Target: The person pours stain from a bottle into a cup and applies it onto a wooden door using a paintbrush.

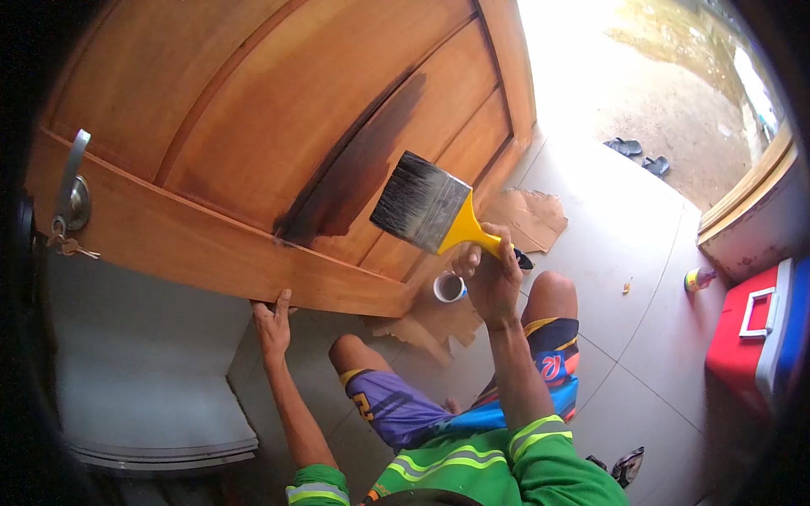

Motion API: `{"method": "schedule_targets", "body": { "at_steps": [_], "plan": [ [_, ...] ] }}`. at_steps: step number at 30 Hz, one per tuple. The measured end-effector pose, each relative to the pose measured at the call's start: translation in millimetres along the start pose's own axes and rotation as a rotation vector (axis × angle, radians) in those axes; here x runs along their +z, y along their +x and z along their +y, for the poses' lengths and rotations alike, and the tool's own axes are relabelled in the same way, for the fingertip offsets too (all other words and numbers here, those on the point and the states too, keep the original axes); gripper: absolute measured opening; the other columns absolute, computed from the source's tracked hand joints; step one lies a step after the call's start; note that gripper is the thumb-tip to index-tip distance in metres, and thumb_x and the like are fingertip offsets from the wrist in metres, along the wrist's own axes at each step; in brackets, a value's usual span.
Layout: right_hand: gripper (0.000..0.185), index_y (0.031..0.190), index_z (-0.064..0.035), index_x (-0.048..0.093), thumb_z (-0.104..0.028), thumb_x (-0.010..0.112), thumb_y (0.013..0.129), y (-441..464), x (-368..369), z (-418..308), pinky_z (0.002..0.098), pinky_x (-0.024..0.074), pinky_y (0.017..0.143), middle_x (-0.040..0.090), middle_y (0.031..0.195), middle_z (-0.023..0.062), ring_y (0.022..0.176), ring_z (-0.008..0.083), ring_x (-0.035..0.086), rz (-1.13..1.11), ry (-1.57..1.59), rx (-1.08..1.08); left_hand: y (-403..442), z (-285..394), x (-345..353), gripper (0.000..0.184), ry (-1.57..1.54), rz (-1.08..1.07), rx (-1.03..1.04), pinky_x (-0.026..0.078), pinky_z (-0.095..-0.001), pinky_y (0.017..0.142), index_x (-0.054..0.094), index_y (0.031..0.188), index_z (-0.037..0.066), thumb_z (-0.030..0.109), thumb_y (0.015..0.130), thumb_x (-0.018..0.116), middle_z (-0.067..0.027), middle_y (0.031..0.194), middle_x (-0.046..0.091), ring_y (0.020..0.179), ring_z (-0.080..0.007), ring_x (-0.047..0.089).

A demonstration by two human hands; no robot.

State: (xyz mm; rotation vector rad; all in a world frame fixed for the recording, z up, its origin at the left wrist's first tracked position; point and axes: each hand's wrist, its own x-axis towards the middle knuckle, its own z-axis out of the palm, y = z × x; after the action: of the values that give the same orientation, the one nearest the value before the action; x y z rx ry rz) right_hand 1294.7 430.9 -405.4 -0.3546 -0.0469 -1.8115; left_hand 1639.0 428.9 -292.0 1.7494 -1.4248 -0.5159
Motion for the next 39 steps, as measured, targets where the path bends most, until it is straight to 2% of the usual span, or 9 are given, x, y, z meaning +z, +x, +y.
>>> {"method": "schedule_targets", "body": {
  "at_steps": [5, 9, 15, 20, 23, 26, 32, 36, 39],
  "plan": [
    [0.033, 0.124, -0.0084, 0.053, -0.032, 0.044, 0.102, 14.9, 2.1, 6.5, 0.0327, 0.0427, 0.065, 0.056, 0.078, 0.0077, 0.069, 0.0154, 0.05, -0.063, -0.118, 0.082, -0.6, -0.6, -2.3, 0.063, 0.045, -0.013, 0.044, 0.062, -0.0363, 0.075, 0.036, 0.132, -0.006, 0.034, 0.093, 0.064, -0.0204, 0.119, 0.052, 0.1, -0.0271, 0.062],
    [0.022, 0.111, -0.0003, 0.063, -0.015, 0.06, 0.096, 90.0, 14.2, -9.0, 0.0297, 0.0534, 0.073, 0.068, 0.09, 0.0102, 0.08, 0.0158, 0.066, -0.258, -0.857, 0.175, 4.4, -4.8, -5.2, 0.06, 0.044, -0.057, 0.035, 0.061, -0.0346, 0.076, 0.036, 0.131, -0.008, 0.028, 0.093, 0.065, -0.0196, 0.115, 0.055, 0.095, -0.0257, 0.064],
    [0.025, 0.117, -0.003, 0.058, -0.015, 0.059, 0.095, 181.4, -16.8, -52.6, 0.029, 0.0529, 0.076, 0.066, 0.092, 0.011, 0.08, 0.0169, 0.064, 0.001, -1.008, -0.351, -0.7, 4.0, -2.4, 0.056, 0.036, -0.031, 0.027, 0.06, -0.0331, 0.076, 0.041, 0.125, -0.01, 0.027, 0.092, 0.066, -0.0194, 0.111, 0.057, 0.089, -0.0255, 0.065],
    [0.015, 0.105, -0.0043, 0.06, -0.008, 0.05, 0.094, 101.9, 3.5, 51.1, 0.0328, 0.0509, 0.07, 0.064, 0.094, 0.0098, 0.08, 0.0186, 0.062, -0.384, -1.489, -0.723, 1.9, -4.6, 1.4, 0.056, -0.023, 0.023, 0.022, 0.059, -0.0313, 0.074, 0.044, 0.122, -0.01, 0.029, 0.091, 0.068, -0.0188, 0.11, 0.057, 0.089, -0.0245, 0.065],
    [0.024, 0.105, -0.0082, 0.062, -0.006, 0.06, 0.081, 32.9, 57.6, 68.5, 0.0377, 0.0501, 0.081, 0.06, 0.098, 0.0145, 0.093, 0.0329, 0.061, -0.831, -1.338, -0.06, 6.2, -9.7, -2.4, 0.056, 0.024, -0.04, -0.014, 0.059, -0.0314, 0.074, 0.042, 0.124, -0.009, 0.029, 0.092, 0.067, -0.0181, 0.11, 0.057, 0.091, -0.0239, 0.064],
    [0.02, 0.106, -0.0074, 0.062, -0.008, 0.061, 0.086, 35.5, 36.1, 61.6, 0.0332, 0.0494, 0.075, 0.061, 0.094, 0.0125, 0.088, 0.0227, 0.061, -0.526, -0.868, -0.315, 4.7, 6.0, -5.7, 0.056, 0.085, -0.059, -0.029, 0.06, -0.032, 0.074, 0.041, 0.126, -0.008, 0.03, 0.093, 0.065, -0.0175, 0.111, 0.056, 0.092, -0.0237, 0.064],
    [0.022, 0.103, -0.003, 0.062, 0.003, 0.067, 0.082, 93.0, 37.8, 37.4, 0.0322, 0.0504, 0.061, 0.063, 0.078, 0.0095, 0.067, 0.0185, 0.061, -0.017, -1.28, -0.427, 2.9, 3.8, -3.7, 0.052, 0.054, -0.011, 0.033, 0.057, -0.0334, 0.074, 0.048, 0.119, -0.009, 0.031, 0.091, 0.067, -0.0175, 0.108, 0.059, 0.087, -0.0242, 0.066],
    [0.019, 0.107, -0.0031, 0.063, -0.013, 0.056, 0.093, 3.1, 30.6, 110.5, 0.0389, 0.0487, 0.077, 0.058, 0.092, 0.0164, 0.093, 0.0281, 0.061, -0.726, -1.277, -0.212, 7.0, -5.9, -8.0, 0.053, 0.072, -0.022, 0.007, 0.057, -0.0339, 0.074, 0.047, 0.122, -0.009, 0.031, 0.092, 0.066, -0.0176, 0.107, 0.06, 0.085, -0.0238, 0.065],
    [0.021, 0.11, -0.0054, 0.064, -0.009, 0.061, 0.09, -19.6, 50.5, 88.0, 0.0376, 0.0493, 0.071, 0.058, 0.085, 0.0146, 0.084, 0.0275, 0.062, -0.653, -1.065, -0.128, 7.7, -11.6, -9.8, 0.055, 0.085, -0.045, 0.05, 0.057, -0.0336, 0.075, 0.045, 0.122, -0.009, 0.032, 0.092, 0.066, -0.0171, 0.105, 0.06, 0.083, -0.0229, 0.064]
  ]
}}
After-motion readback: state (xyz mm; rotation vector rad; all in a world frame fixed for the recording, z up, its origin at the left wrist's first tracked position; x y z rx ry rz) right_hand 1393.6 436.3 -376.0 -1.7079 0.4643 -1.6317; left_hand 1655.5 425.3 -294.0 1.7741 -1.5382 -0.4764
